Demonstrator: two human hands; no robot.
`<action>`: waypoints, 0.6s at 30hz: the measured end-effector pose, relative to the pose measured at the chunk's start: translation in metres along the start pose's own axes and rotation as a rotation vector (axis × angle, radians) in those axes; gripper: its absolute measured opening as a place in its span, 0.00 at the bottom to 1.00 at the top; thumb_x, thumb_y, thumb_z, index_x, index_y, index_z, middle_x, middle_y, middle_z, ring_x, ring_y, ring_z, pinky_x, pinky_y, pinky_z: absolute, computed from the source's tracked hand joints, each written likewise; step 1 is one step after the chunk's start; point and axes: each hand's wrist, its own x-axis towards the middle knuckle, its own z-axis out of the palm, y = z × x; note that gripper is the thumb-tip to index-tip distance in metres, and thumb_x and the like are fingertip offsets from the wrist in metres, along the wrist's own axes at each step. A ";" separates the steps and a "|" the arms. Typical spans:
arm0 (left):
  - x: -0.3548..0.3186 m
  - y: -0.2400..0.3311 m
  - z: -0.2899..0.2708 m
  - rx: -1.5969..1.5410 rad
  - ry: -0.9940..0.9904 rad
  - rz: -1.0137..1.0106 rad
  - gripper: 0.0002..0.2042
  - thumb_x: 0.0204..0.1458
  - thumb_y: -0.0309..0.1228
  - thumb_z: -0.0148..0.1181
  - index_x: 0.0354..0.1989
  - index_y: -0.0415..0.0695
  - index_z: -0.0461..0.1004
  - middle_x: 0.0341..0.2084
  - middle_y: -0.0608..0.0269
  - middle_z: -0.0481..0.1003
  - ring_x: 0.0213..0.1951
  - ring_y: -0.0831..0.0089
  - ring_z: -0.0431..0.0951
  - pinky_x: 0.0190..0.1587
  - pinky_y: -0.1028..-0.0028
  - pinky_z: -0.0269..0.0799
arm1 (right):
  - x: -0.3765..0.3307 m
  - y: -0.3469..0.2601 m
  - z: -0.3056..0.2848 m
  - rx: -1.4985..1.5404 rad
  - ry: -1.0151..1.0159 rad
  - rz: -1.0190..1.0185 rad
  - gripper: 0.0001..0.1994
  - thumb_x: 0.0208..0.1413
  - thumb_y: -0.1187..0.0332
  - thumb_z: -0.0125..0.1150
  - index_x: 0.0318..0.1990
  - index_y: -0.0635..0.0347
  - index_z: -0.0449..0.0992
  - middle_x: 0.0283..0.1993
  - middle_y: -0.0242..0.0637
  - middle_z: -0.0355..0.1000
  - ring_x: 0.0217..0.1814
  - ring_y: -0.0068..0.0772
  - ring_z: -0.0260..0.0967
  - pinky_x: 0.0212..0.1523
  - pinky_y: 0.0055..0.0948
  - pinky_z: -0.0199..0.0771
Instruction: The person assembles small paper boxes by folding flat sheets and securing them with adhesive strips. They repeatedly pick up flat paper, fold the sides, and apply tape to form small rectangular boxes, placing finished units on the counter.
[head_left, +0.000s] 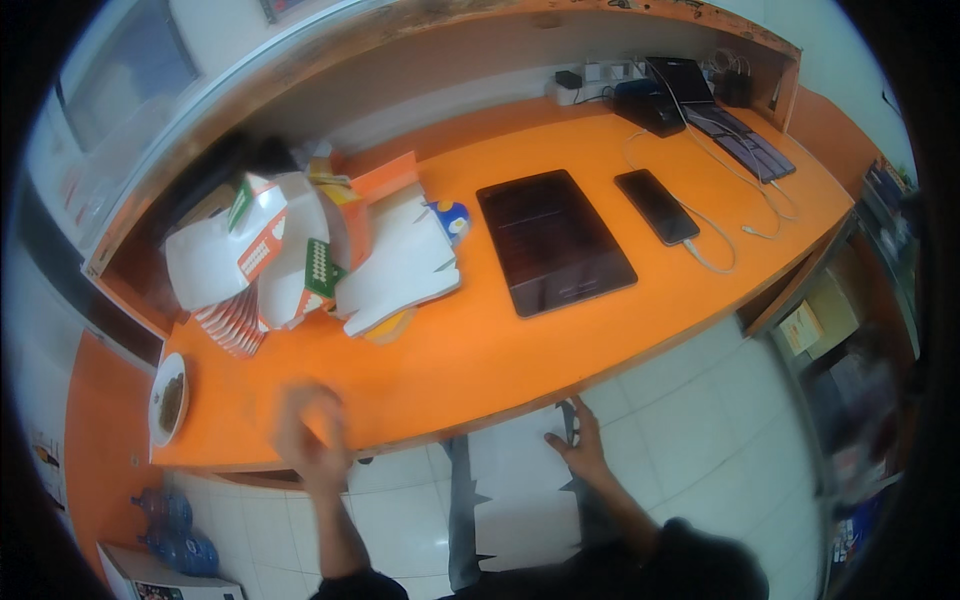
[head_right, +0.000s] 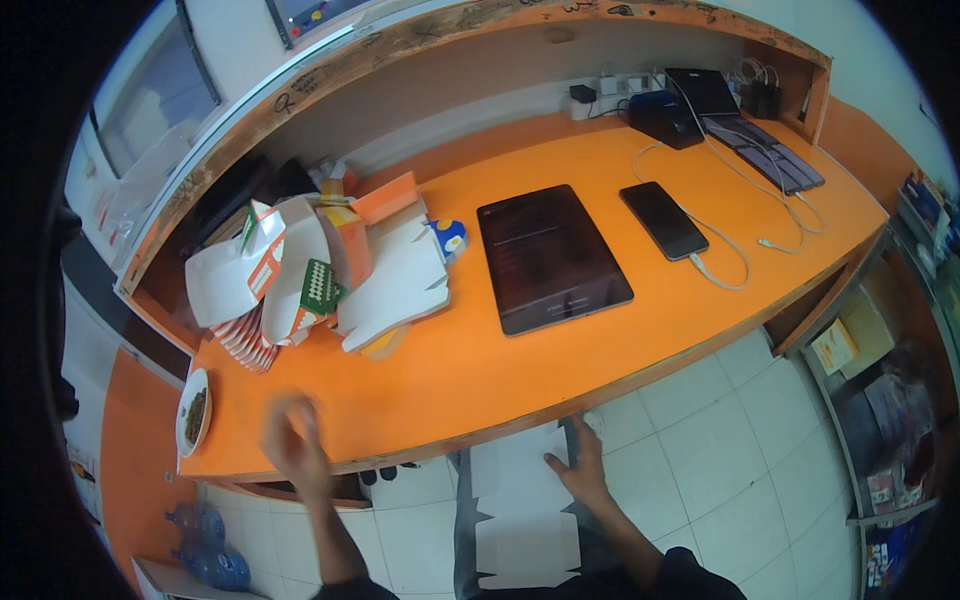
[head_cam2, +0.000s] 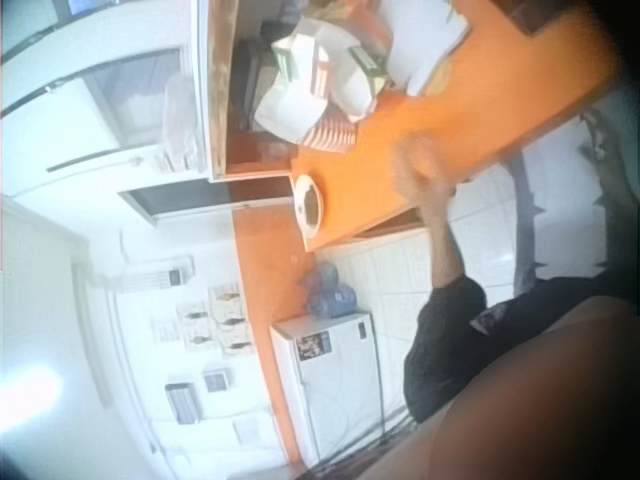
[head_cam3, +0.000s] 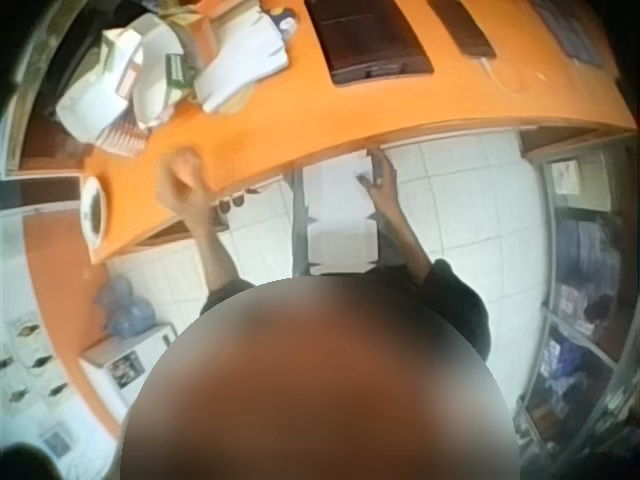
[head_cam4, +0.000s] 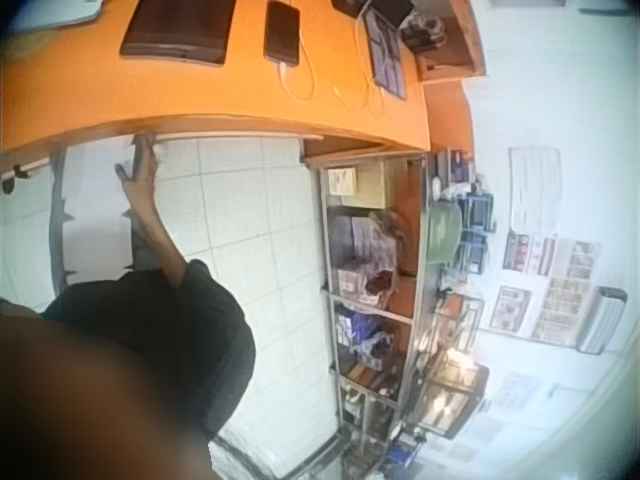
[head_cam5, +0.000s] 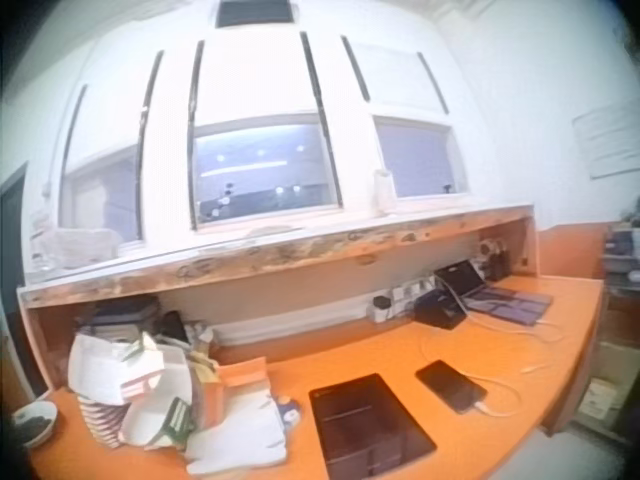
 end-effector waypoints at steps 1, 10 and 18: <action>-0.032 0.007 0.010 -0.001 -0.122 0.103 0.02 0.49 0.22 0.58 0.26 0.39 0.71 0.23 0.60 0.73 0.27 0.70 0.74 0.34 0.70 0.70 | 0.002 0.005 0.005 -0.045 -0.046 -0.045 0.39 0.46 0.64 0.68 0.64 0.61 0.53 0.62 0.53 0.56 0.62 0.54 0.55 0.60 0.42 0.58; -0.204 -0.010 0.090 -0.014 -0.386 -0.526 0.16 0.48 0.31 0.64 0.45 0.41 0.72 0.39 0.50 0.74 0.42 0.55 0.75 0.46 0.64 0.70 | 0.007 0.009 0.032 -0.110 -0.173 -0.093 0.40 0.46 0.63 0.67 0.63 0.66 0.51 0.63 0.58 0.53 0.65 0.59 0.50 0.64 0.43 0.52; -0.150 -0.013 0.021 0.180 0.064 -0.116 0.10 0.48 0.22 0.59 0.40 0.36 0.72 0.38 0.54 0.75 0.42 0.60 0.74 0.49 0.66 0.67 | 0.015 0.002 0.024 -0.145 -0.070 -0.081 0.31 0.45 0.71 0.65 0.58 0.59 0.61 0.59 0.50 0.59 0.64 0.53 0.54 0.61 0.41 0.57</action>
